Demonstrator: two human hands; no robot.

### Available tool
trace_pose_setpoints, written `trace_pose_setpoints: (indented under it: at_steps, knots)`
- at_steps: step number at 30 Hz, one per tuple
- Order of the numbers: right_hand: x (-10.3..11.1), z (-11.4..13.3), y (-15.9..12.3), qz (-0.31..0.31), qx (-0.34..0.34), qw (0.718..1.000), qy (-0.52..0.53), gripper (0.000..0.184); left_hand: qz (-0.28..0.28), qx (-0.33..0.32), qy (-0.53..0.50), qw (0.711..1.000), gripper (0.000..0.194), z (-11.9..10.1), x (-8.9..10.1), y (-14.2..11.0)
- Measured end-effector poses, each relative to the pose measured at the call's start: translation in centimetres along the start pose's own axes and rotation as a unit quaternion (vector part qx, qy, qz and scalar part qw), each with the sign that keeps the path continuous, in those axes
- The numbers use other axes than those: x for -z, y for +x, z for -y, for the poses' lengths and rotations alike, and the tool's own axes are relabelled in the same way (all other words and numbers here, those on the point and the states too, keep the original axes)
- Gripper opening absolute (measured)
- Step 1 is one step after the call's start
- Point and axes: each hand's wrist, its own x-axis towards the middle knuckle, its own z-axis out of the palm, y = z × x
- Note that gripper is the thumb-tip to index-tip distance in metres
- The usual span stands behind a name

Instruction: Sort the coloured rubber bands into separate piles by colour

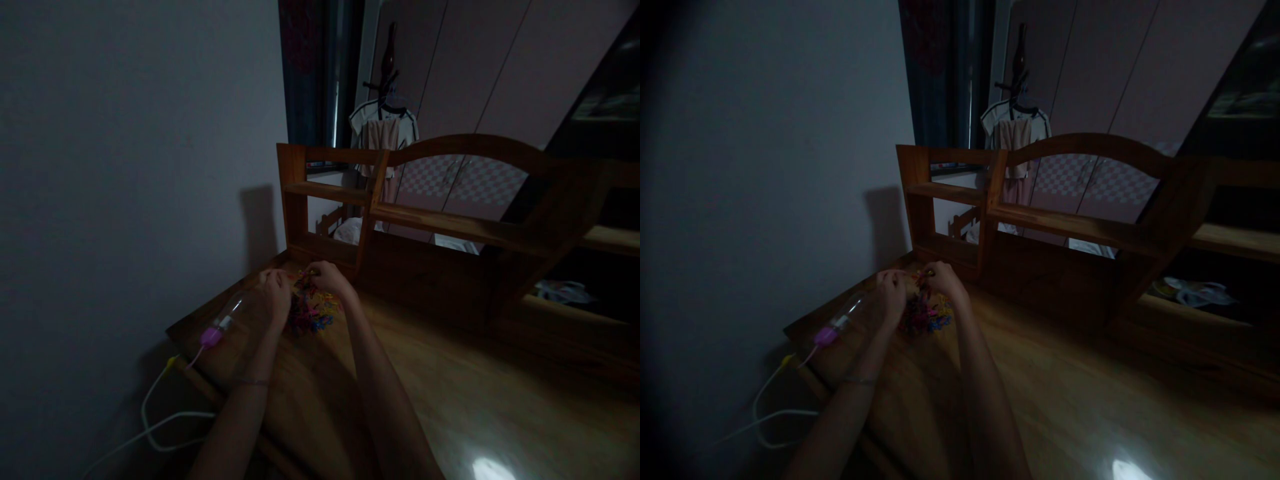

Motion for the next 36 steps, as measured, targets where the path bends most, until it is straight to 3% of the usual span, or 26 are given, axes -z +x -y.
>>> trace_pose_setpoints:
  at_steps: [4,10,22,30,36]
  knots:
    - [1.1,-0.1,-0.3,-0.018,0.003,1.0,0.025,0.044,-0.026,0.001,0.009,1.0,0.028,0.4,-0.4,0.1]
    - [1.6,-0.2,-0.4,0.006,0.018,0.999,0.05,0.046,-0.031,0.002,0.009,0.999,0.027,0.9,-0.6,0.2]
    - [1.4,-1.6,-0.4,0.026,0.001,0.997,0.077,0.032,-0.028,0.007,0.017,0.999,0.028,1.6,-0.8,0.5]
    - [-0.2,-1.5,0.2,0.084,0.041,0.993,0.069,0.032,-0.028,0.007,0.015,0.999,0.028,1.7,-0.8,0.5]
    - [-0.4,-1.4,0.4,0.082,0.052,0.994,0.053,0.029,-0.027,0.011,-0.001,1.0,0.028,1.6,-0.7,0.5]
